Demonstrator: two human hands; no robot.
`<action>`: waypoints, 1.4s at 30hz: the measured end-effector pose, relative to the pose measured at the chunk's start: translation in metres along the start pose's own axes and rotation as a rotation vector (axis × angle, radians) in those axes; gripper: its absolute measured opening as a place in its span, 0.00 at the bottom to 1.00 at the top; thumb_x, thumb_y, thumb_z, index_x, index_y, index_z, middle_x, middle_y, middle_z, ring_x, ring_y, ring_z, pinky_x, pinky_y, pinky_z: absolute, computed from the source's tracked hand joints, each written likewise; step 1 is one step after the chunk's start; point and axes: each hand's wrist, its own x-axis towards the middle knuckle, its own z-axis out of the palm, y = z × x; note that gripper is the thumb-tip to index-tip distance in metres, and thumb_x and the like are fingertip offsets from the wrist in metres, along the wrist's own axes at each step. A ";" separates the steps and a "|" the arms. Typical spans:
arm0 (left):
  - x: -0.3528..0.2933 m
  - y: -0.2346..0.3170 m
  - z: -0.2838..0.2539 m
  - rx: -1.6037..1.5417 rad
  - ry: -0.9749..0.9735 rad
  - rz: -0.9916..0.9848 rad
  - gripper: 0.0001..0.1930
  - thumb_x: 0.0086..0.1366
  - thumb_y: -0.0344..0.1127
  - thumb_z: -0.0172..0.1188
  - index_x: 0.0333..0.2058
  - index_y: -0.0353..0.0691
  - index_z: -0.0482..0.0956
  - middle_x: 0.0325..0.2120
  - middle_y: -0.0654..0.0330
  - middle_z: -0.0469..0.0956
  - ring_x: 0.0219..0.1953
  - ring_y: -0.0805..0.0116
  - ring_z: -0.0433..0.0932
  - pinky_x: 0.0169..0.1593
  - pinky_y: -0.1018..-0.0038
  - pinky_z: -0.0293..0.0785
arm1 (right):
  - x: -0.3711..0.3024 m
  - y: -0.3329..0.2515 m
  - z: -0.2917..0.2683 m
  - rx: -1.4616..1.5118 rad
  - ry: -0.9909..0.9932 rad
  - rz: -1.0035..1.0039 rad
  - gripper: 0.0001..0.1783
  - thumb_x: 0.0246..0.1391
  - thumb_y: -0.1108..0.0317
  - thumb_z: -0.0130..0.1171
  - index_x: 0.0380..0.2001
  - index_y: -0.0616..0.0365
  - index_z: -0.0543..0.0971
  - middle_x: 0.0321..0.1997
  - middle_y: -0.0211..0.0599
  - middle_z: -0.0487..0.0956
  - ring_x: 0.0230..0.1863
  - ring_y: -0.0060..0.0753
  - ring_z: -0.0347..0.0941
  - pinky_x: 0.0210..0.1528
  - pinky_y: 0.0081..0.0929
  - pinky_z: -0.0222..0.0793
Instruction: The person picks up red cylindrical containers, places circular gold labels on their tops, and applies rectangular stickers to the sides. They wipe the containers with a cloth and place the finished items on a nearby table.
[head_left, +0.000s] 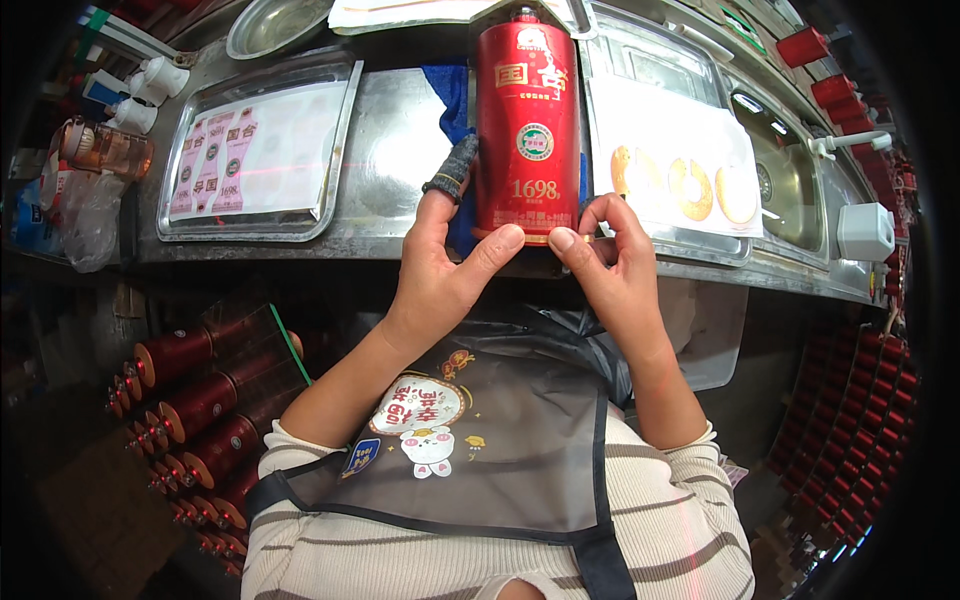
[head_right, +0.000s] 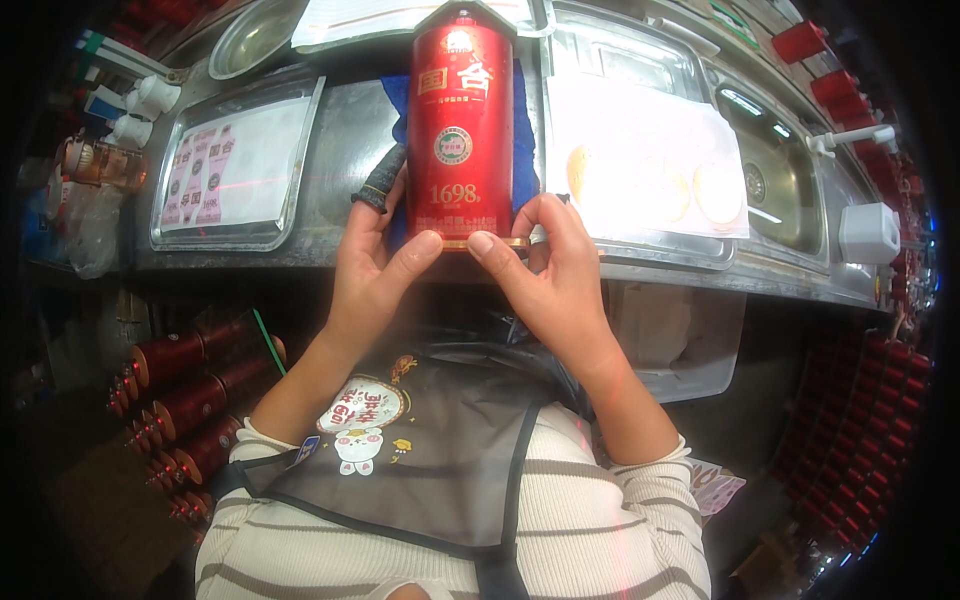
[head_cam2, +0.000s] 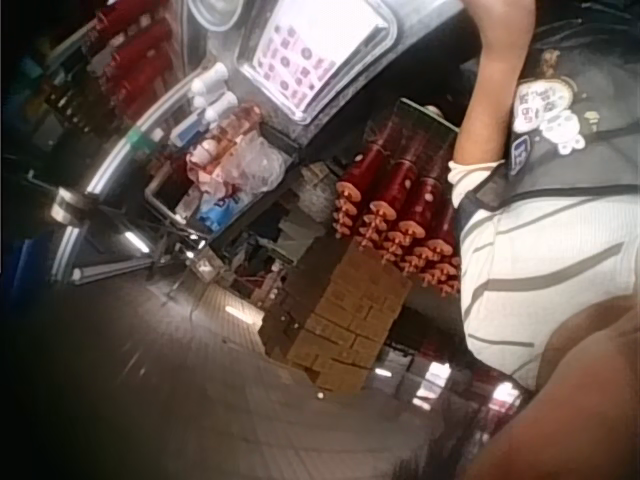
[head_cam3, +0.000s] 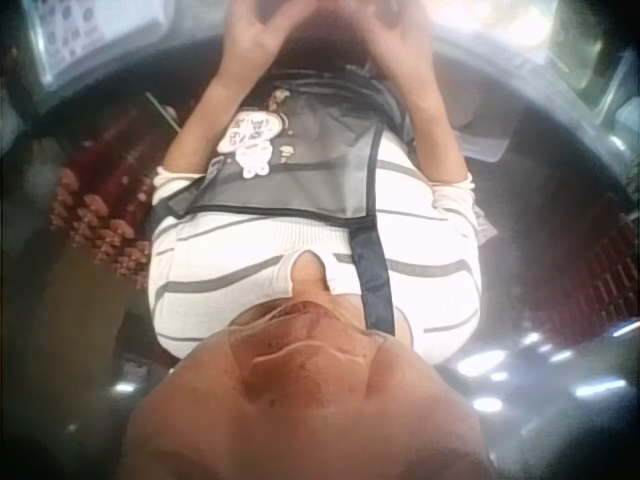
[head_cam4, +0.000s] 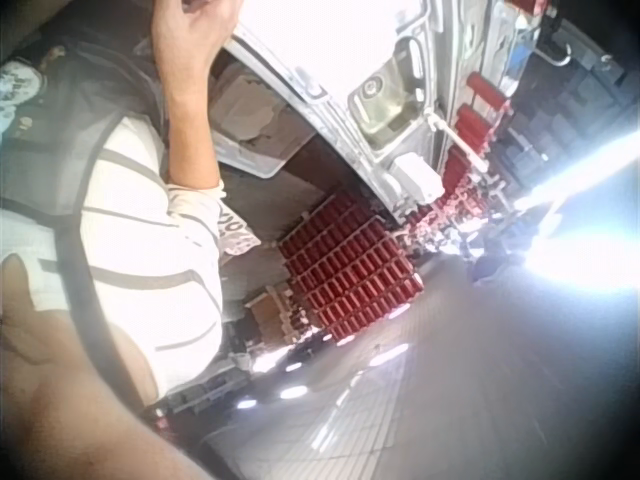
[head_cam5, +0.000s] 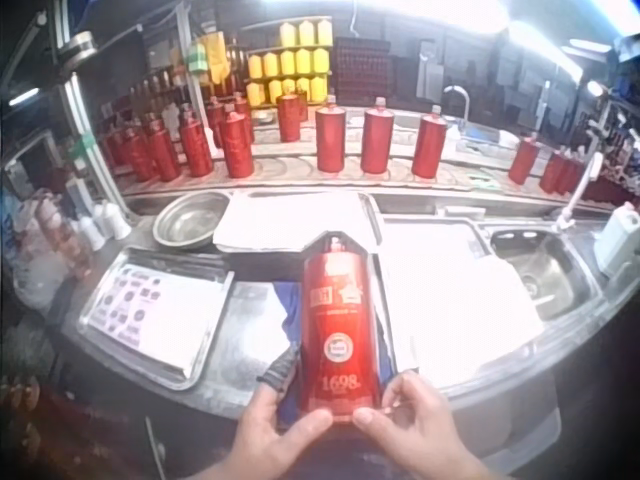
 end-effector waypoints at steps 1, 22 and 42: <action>0.000 0.001 0.000 -0.001 0.001 0.003 0.38 0.68 0.34 0.63 0.70 0.29 0.54 0.68 0.47 0.61 0.69 0.62 0.62 0.71 0.64 0.57 | 0.000 -0.001 -0.001 0.028 -0.005 0.013 0.17 0.59 0.62 0.69 0.32 0.54 0.69 0.26 0.16 0.70 0.24 0.03 0.58 0.25 0.09 0.50; -0.001 0.004 -0.003 -0.278 0.029 -0.058 0.33 0.71 0.31 0.60 0.70 0.30 0.57 0.67 0.50 0.65 0.68 0.65 0.63 0.70 0.68 0.58 | 0.002 -0.005 -0.006 0.271 -0.051 0.050 0.17 0.59 0.63 0.69 0.30 0.58 0.71 0.33 0.24 0.68 0.26 0.07 0.63 0.25 0.12 0.56; -0.004 -0.002 0.001 -0.120 0.046 -0.030 0.38 0.67 0.38 0.67 0.69 0.29 0.59 0.65 0.49 0.67 0.68 0.62 0.64 0.71 0.67 0.57 | 0.002 -0.001 -0.002 0.141 -0.031 0.039 0.19 0.56 0.62 0.72 0.29 0.58 0.70 0.33 0.23 0.66 0.23 0.06 0.56 0.24 0.12 0.50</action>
